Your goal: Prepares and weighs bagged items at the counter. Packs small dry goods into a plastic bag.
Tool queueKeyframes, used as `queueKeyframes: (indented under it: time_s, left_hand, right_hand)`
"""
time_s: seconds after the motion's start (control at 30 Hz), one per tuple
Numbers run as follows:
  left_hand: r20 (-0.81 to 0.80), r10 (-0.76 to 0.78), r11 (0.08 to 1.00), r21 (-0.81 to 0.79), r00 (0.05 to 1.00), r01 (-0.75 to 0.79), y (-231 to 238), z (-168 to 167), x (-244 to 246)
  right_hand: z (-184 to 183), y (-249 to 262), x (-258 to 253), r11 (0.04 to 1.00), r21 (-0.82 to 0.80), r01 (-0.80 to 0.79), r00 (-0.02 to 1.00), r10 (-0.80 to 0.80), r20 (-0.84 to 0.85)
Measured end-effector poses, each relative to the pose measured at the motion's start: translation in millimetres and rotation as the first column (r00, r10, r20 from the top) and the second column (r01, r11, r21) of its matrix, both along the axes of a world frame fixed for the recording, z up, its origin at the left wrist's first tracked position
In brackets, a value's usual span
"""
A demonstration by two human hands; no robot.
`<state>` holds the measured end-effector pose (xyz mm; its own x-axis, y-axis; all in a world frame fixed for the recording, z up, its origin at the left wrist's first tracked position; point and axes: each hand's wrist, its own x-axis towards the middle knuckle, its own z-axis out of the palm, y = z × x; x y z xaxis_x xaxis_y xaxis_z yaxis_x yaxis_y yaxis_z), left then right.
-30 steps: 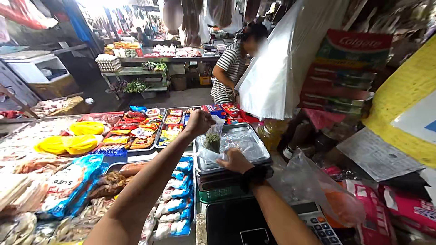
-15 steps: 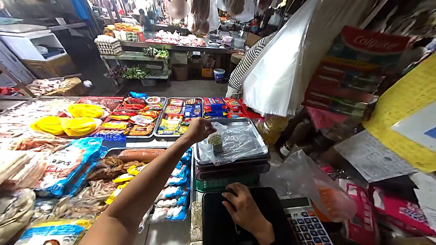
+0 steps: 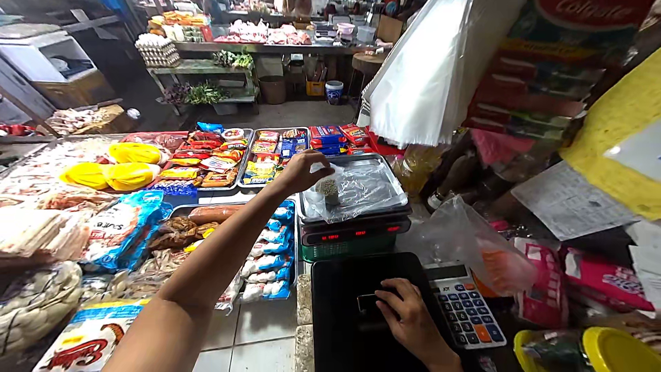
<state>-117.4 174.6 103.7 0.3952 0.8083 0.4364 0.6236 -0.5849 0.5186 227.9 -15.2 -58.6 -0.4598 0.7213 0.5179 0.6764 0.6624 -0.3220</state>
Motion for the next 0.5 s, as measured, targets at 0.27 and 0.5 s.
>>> queueKeyframes:
  time_s: [0.27, 0.5]
  left_hand:
    - [-0.154, 0.181, 0.977, -0.087, 0.971, -0.196, 7.7, 18.6, 22.4]
    - [-0.370, 0.142, 0.971, -0.128, 0.918, -0.202, 10.6, 26.0, 19.0]
  right_hand:
    - [1.3, -27.4, 19.8, 0.995, -0.001, 0.097, 0.995, -0.096, -0.037]
    - [5.0, -62.3, 36.8, 0.982, -0.053, 0.179, 0.978, -0.184, -0.095]
